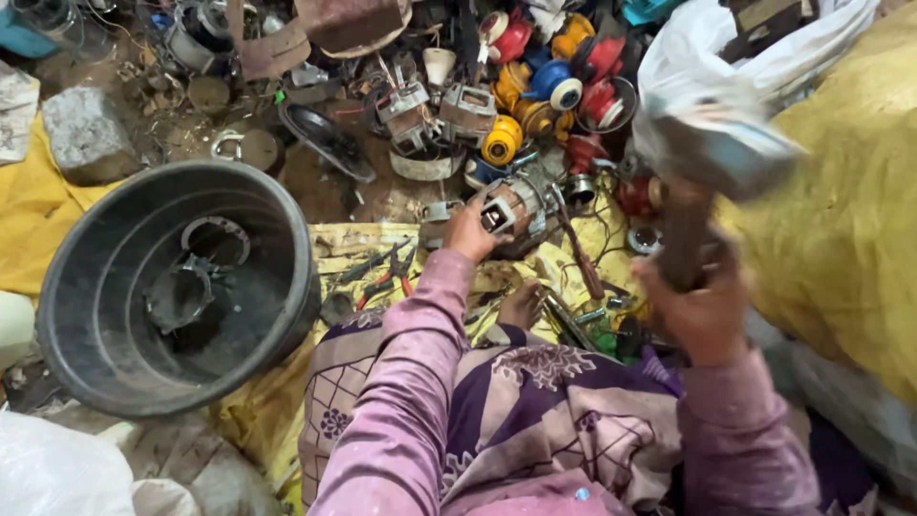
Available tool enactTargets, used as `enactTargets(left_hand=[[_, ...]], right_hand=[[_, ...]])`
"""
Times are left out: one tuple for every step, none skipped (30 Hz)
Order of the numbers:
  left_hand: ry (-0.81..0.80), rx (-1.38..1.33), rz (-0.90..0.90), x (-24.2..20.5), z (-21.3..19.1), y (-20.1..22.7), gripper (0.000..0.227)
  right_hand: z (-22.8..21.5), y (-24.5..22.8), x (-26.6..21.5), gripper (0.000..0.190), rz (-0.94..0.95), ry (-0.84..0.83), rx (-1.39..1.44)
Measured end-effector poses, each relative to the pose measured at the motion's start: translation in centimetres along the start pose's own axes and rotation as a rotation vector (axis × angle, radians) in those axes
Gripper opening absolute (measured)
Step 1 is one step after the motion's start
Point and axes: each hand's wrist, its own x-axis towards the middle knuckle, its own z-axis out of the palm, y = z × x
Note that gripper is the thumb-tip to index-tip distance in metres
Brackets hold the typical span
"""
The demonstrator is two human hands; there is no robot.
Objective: The person sits on the floor and dismantles a motor component by hand, pulling out copper windings. They then use a hammer to strike the metal casing, breaking it apart and separating the internal parts.
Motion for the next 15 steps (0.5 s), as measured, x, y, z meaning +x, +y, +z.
enactTargets(left_hand=[[-0.007,0.014,-0.023,-0.1,-0.2,0.2,0.109],[-0.014,0.028,-0.046,-0.2,-0.3,0.4,0.109],[-0.023,0.041,-0.072,-0.6,-0.3,0.5,0.108],[-0.019,0.028,-0.049,-0.9,-0.2,0.6,0.108],[-0.010,0.017,-0.025,-0.8,-0.4,0.8,0.108],[-0.001,0.006,0.000,-0.5,-0.5,1.0,0.107],[0.000,0.009,-0.012,-0.5,-0.5,1.1,0.107],[0.001,0.012,-0.023,-0.4,-0.4,1.3,0.107],[-0.001,0.018,-0.031,-0.2,-0.5,1.4,0.106],[-0.031,0.069,-0.032,0.1,-0.5,1.5,0.107],[-0.058,0.115,-0.032,0.4,-0.4,1.8,0.108],[-0.085,0.161,-0.031,0.7,-0.2,2.0,0.108],[-0.086,0.156,-0.055,1.1,-0.3,1.9,0.107],[-0.087,0.151,-0.078,1.5,-0.5,1.6,0.106],[-0.097,0.136,-0.125,0.4,0.1,1.0,0.105]], right_hand=[[-0.3,-0.6,1.2,0.058,-0.160,0.057,0.148],[-0.4,-0.7,2.0,0.048,-0.181,0.098,0.194],[-0.4,-0.4,2.4,0.038,-0.199,0.137,0.238],[0.2,0.4,2.7,0.033,-0.214,0.173,0.293],[0.7,1.7,3.1,0.028,-0.235,0.209,0.351],[2.3,3.5,3.4,0.027,-0.253,0.242,0.419],[4.0,5.4,3.1,0.026,-0.264,0.274,0.487],[5.8,7.4,2.5,0.026,0.031,0.180,0.180],[7.8,9.4,1.7,0.026,0.321,0.078,-0.127],[9.4,11.2,1.0,0.029,0.606,-0.035,-0.432],[9.9,12.8,0.4,0.033,0.471,-0.129,-0.496],[9.6,14.0,-0.1,0.037,0.335,-0.224,-0.557],[9.5,14.9,-0.2,0.038,0.466,-0.218,-0.390],[9.1,15.4,-0.2,0.040,0.592,-0.212,-0.219],[8.1,15.5,-1.2,0.043,0.729,-0.225,-0.053]])
